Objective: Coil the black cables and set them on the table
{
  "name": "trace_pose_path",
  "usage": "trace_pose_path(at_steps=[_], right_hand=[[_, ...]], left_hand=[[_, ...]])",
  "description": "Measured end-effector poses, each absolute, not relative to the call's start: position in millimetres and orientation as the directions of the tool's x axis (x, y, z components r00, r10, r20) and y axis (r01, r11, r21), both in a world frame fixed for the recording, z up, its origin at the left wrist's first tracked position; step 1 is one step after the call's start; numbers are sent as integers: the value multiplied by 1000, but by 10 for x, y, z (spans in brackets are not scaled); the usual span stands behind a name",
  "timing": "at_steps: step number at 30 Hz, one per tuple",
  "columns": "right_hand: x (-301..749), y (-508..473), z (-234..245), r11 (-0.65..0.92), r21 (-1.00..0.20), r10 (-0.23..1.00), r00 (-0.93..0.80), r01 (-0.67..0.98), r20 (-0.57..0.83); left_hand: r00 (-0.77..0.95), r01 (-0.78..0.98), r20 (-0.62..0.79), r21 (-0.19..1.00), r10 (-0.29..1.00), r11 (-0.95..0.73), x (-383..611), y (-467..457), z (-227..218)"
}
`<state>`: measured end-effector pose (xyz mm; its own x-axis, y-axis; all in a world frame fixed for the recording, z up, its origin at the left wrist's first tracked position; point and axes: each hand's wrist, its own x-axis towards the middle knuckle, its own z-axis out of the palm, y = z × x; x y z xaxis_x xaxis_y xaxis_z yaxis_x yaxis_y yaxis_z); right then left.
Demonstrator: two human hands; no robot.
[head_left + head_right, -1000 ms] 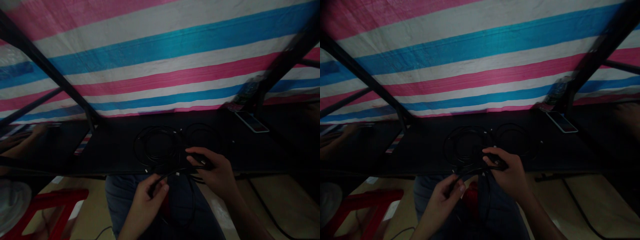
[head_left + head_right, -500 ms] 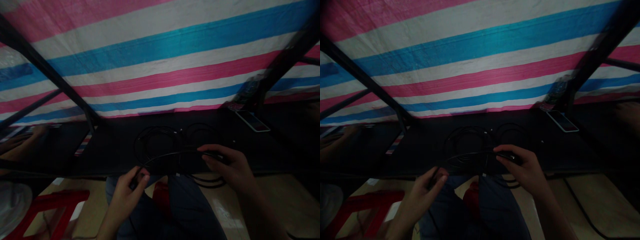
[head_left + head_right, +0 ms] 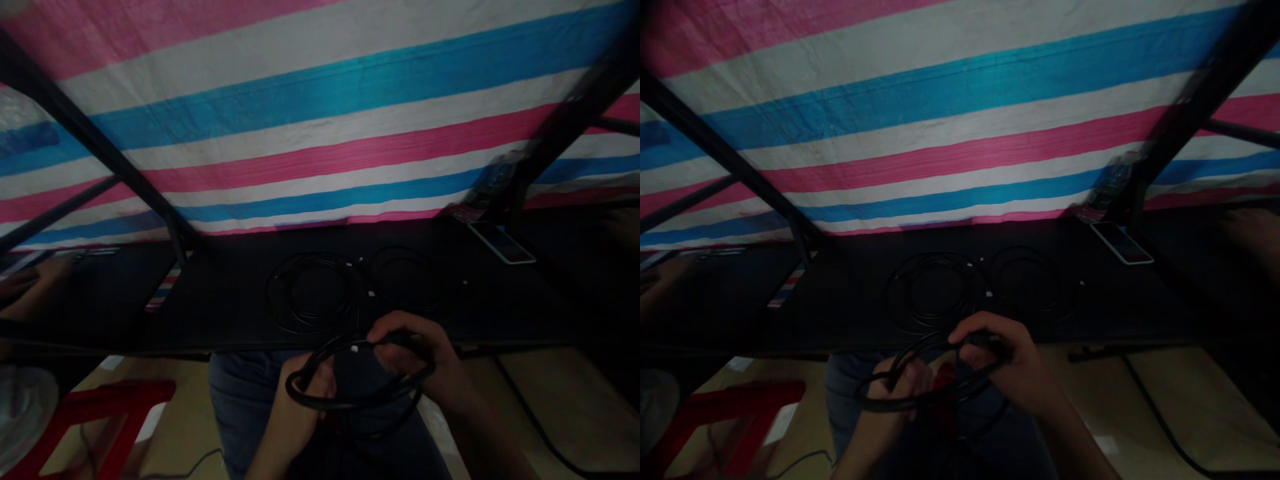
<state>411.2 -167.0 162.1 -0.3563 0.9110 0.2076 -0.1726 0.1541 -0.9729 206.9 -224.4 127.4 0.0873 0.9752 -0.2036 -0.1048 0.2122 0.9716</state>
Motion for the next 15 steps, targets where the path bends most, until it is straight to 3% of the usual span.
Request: trace_pose_path(at_steps=[6,15], right_hand=[[4090,-1668,1620,260,-964,903,-342,-48,260],[4143,-1644,1585,205,-978,882,-424,-43,204]], left_hand=[[-219,-227,-248,953,944,198,1904,-2187,1165],[-296,-271,-231,951,927,150,1903,-2150,1219]])
